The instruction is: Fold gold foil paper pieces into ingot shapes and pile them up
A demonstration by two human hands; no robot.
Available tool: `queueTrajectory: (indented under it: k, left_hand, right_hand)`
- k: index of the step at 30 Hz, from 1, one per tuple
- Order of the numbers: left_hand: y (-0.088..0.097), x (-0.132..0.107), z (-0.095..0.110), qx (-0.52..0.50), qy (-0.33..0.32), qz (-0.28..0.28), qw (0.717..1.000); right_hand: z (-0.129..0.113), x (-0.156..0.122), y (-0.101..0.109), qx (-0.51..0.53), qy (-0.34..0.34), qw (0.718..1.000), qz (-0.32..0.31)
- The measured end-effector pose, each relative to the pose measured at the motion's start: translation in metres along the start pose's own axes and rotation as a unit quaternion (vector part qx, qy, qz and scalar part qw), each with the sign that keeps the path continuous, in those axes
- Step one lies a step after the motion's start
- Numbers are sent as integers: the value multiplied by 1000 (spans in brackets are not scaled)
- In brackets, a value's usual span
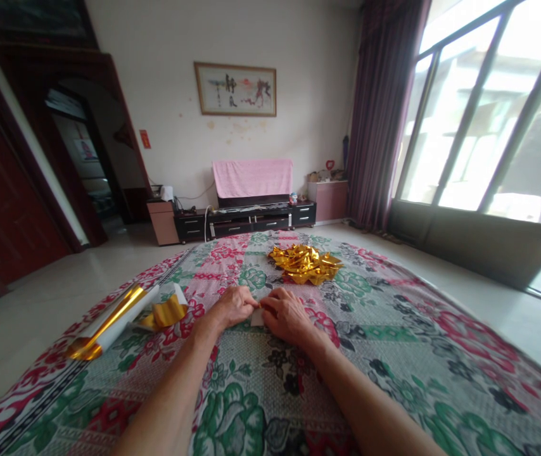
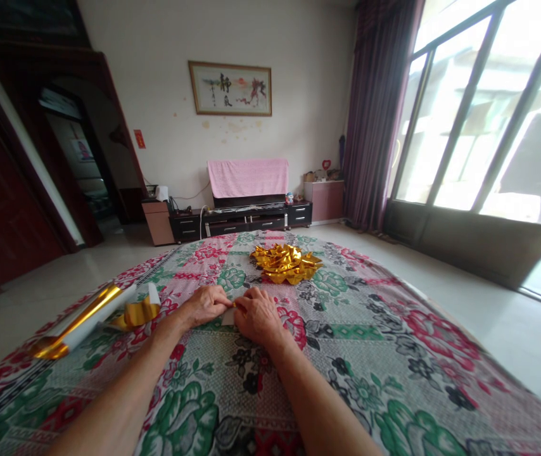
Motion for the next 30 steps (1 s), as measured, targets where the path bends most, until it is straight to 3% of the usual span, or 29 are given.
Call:
queueTrajectory:
  k: [7,12,15,18,21,26,30]
  left_hand:
    - [2,-4,0,-18,2,-61,998]
    - [7,-11,-2,-30,74,-120,990]
    - [3,-10,-5,-57,110,-115,986]
    - [9,-2,-10,-6,132,22,991]
    - [5,0,-11,34,143,114,983]
    - [-8,-1,-14,24,111,148,983]
    - [-8,-4,-22,42,128,181,974]
  right_hand:
    - [-1,0,1,-4,1,1000,0]
    - [-1,0,1,-4,-1,1000,-4]
    - [-1,0,2,1,-1,1000,-2]
    - [-2,0,1,3,-1,1000,-4]
    - [-2,0,1,-2,-6,1000,-8]
    - [-2,0,2,-5,-10,1000,-12]
    - [-2,0,1,-5,-9,1000,-15]
Point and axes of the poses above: each hand's wrist, its own x-axis towards the middle knuckle, its own y-axis out of the back of the hand, z = x × y, the point moved 8 cm from there along x, towards the middle knuckle, and after that the axes turned 10 degrees about z, right-handed, at the moved point
